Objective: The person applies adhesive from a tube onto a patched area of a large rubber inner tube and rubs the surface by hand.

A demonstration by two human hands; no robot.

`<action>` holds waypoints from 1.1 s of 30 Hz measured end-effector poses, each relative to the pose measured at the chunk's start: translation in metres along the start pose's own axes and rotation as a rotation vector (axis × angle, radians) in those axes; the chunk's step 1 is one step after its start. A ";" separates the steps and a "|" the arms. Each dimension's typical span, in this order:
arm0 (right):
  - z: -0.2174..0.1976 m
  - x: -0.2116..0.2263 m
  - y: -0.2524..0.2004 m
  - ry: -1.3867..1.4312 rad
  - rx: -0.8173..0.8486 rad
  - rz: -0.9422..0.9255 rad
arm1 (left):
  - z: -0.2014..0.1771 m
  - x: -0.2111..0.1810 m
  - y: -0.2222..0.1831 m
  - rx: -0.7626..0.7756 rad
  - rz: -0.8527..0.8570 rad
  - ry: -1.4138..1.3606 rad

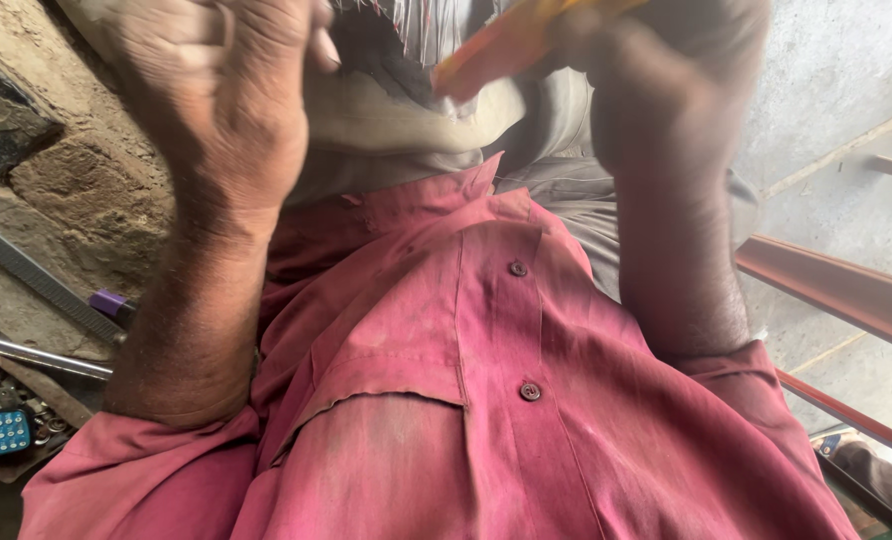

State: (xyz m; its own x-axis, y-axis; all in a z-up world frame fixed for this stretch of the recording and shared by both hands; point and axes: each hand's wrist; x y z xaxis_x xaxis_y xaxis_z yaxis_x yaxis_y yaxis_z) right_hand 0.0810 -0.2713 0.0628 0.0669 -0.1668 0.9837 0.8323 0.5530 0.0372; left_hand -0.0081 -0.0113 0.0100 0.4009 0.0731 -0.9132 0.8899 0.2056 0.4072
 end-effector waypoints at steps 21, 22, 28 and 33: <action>-0.019 -0.018 -0.003 0.284 -0.182 0.028 | 0.040 -0.030 0.010 0.157 0.138 0.255; -0.020 -0.017 -0.003 0.269 -0.169 0.016 | 0.039 -0.031 0.012 0.173 0.163 0.287; -0.025 -0.014 0.000 0.312 -0.164 0.030 | 0.041 -0.039 0.025 0.170 0.241 0.331; -0.028 -0.016 0.006 0.482 -0.218 0.041 | 0.047 -0.049 0.035 0.113 0.060 0.162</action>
State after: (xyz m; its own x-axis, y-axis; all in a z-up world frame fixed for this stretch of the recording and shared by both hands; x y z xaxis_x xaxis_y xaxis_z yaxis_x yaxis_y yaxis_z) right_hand 0.1002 -0.2886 0.0421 0.3046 -0.5330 0.7894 0.9154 0.3928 -0.0879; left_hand 0.0129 -0.0534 0.0699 0.4218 0.2396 -0.8744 0.8880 0.0857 0.4518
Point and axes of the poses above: each hand's wrist, its own y-axis towards the middle knuckle, its own z-axis out of the palm, x = y × z, and after that the axes turned 4 degrees about z, right-handed
